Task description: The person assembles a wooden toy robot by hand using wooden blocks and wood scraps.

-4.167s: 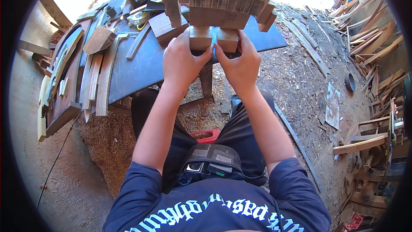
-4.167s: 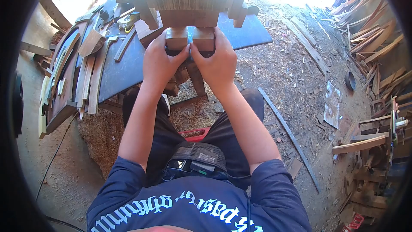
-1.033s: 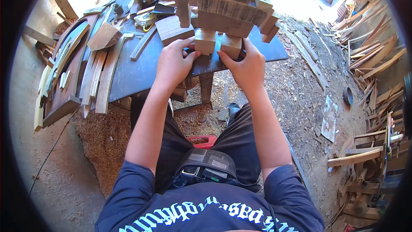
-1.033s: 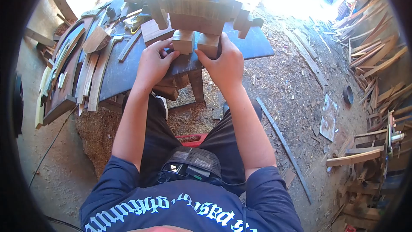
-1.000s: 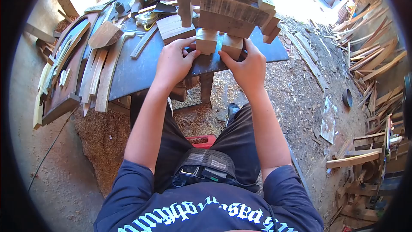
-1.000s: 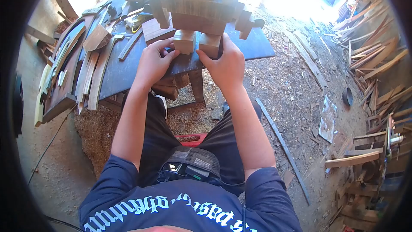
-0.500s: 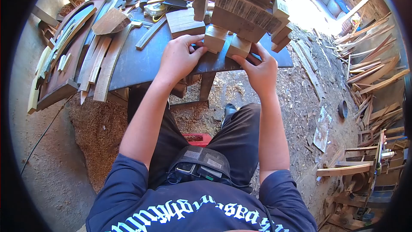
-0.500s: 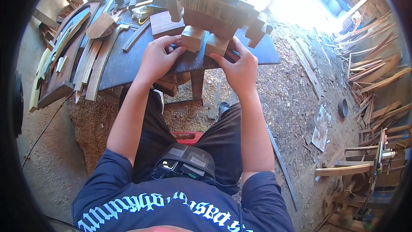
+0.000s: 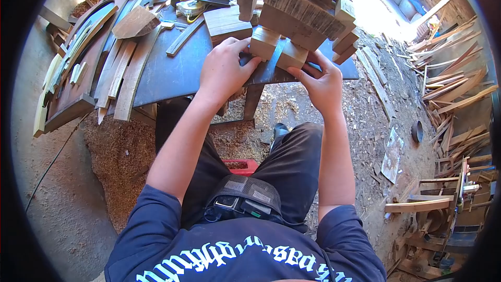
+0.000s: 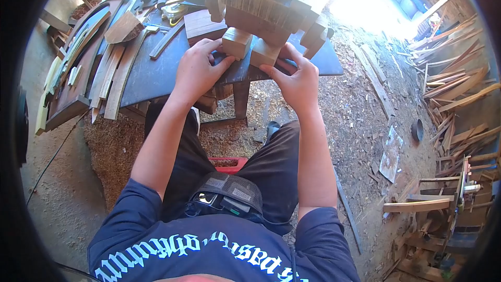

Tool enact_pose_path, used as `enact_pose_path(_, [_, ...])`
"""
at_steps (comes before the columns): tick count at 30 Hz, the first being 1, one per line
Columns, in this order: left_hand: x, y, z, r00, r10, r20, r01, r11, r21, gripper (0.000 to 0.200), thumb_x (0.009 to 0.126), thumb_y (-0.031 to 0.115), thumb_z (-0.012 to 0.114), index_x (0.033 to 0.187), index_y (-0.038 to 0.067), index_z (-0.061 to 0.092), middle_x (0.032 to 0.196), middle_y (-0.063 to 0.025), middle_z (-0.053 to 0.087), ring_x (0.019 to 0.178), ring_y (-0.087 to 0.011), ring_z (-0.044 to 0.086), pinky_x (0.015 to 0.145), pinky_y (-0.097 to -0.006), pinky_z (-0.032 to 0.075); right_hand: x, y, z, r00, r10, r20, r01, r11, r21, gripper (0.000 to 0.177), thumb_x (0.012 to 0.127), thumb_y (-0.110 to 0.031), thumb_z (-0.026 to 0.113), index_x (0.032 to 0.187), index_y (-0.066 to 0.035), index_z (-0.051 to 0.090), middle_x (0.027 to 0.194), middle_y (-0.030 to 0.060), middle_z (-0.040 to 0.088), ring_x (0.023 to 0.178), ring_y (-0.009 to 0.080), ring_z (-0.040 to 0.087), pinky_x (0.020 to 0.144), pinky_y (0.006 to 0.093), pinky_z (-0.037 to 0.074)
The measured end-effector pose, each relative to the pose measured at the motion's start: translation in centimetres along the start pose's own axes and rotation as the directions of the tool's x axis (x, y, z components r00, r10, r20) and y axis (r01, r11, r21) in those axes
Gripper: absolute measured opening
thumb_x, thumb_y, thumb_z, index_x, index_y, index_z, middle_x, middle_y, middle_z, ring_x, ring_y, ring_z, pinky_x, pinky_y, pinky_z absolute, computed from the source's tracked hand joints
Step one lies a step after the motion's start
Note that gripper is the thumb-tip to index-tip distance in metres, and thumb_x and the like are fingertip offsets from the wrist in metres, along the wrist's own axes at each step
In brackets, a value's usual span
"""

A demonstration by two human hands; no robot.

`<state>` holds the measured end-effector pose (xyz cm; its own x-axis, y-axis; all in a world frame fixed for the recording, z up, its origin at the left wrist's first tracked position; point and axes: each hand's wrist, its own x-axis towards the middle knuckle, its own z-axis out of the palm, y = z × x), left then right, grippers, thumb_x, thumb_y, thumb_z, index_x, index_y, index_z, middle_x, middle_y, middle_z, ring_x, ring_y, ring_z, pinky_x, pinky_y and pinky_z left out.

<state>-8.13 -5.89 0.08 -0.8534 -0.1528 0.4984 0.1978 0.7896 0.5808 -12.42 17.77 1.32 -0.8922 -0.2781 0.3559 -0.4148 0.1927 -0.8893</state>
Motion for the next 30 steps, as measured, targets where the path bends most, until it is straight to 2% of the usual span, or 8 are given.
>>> enact_pose_path(6, [0.2,0.0,-0.2,0.999,-0.026,0.047,0.028,0.999,-0.04,0.032,0.087,0.026,0.084,0.117,0.016,0.081,0.094,-0.0043,0.072,0.071,-0.0196,0.061,0.07,-0.0369,0.053,0.1,0.0,0.0,1.0,-0.018,0.005,0.017,1.0,0.008,0.059,0.085,-0.005,0.087,0.139,0.0,0.065,0.119,0.0107,0.076,0.114,0.0207,0.073,0.102,0.0358,0.06])
enact_pose_path(10, [0.2,0.3,-0.3,0.999,-0.03,0.046,0.032,0.999,-0.034,0.03,0.087,0.025,0.084,0.116,0.015,0.081,0.092,-0.0043,0.071,0.07,-0.0194,0.06,0.07,-0.0374,0.052,0.1,-0.1,-0.2,1.0,-0.017,0.007,0.018,0.999,-0.037,0.058,0.084,-0.006,0.088,0.138,0.001,0.066,0.118,0.0104,0.076,0.113,0.0205,0.073,0.102,0.0362,0.06])
enact_pose_path(14, [0.2,0.3,-0.4,0.998,-0.034,0.043,0.036,0.999,-0.034,0.03,0.087,0.026,0.085,0.115,0.015,0.081,0.092,-0.0041,0.071,0.07,-0.0194,0.06,0.07,-0.0373,0.052,-0.1,-0.1,0.0,1.0,0.002,-0.002,-0.002,1.0,0.024,0.058,0.083,-0.009,0.09,0.135,0.003,0.067,0.116,0.0104,0.076,0.113,0.0217,0.074,0.102,0.0365,0.06])
enact_pose_path(18, [0.1,0.2,-0.2,0.999,-0.035,0.04,0.036,0.999,-0.029,0.031,0.087,0.027,0.084,0.116,0.015,0.08,0.092,-0.0039,0.071,0.071,-0.0196,0.061,0.07,-0.0372,0.052,-0.2,-0.2,0.0,1.0,-0.006,0.009,0.006,1.0,-0.005,0.057,0.083,-0.009,0.09,0.134,0.004,0.067,0.116,0.0104,0.076,0.113,0.0223,0.074,0.1,0.0363,0.061])
enact_pose_path(21, [0.1,0.2,-0.4,0.997,-0.039,0.071,0.04,0.999,-0.022,0.036,0.087,0.027,0.084,0.121,0.013,0.079,0.097,-0.0041,0.072,0.072,-0.0192,0.062,0.072,-0.0369,0.053,-0.2,-0.2,-0.2,1.0,-0.007,0.02,0.007,1.0,0.008,0.058,0.083,-0.01,0.09,0.134,0.004,0.066,0.118,0.0109,0.075,0.114,0.0228,0.074,0.1,0.036,0.061])
enact_pose_path(24, [-0.2,0.1,-0.5,0.999,-0.042,0.034,0.045,0.996,-0.079,0.042,0.087,0.026,0.084,0.126,0.01,0.077,0.103,-0.0055,0.072,0.075,-0.0187,0.063,0.074,-0.0361,0.055,-0.2,0.1,-0.3,1.0,-0.007,0.022,0.007,1.0,-0.007,0.061,0.083,-0.011,0.091,0.136,0.004,0.065,0.122,0.0126,0.074,0.115,0.0236,0.074,0.101,0.0361,0.06])
enact_pose_path(27, [-0.3,0.5,-1.3,0.996,-0.058,0.069,0.064,0.994,-0.088,0.043,0.09,0.023,0.081,0.13,0.008,0.074,0.111,-0.0106,0.073,0.086,-0.0232,0.073,0.083,-0.0383,0.059,-0.4,0.3,-0.4,1.0,0.015,-0.005,-0.015,0.998,-0.058,0.064,0.083,-0.012,0.091,0.139,0.004,0.064,0.128,0.0149,0.072,0.116,0.0236,0.073,0.101,0.0365,0.06])
enact_pose_path(30, [-0.5,0.4,-1.4,0.997,-0.052,0.055,0.059,0.99,-0.13,0.038,0.094,0.017,0.074,0.13,0.006,0.073,0.11,-0.0117,0.073,0.088,-0.0244,0.072,0.082,-0.0384,0.058,-0.9,0.4,-0.4,0.998,-0.026,-0.061,0.019,0.993,-0.116,0.066,0.083,-0.012,0.091,0.141,0.003,0.063,0.133,0.0167,0.069,0.119,0.0228,0.07,0.1,0.0365,0.061])
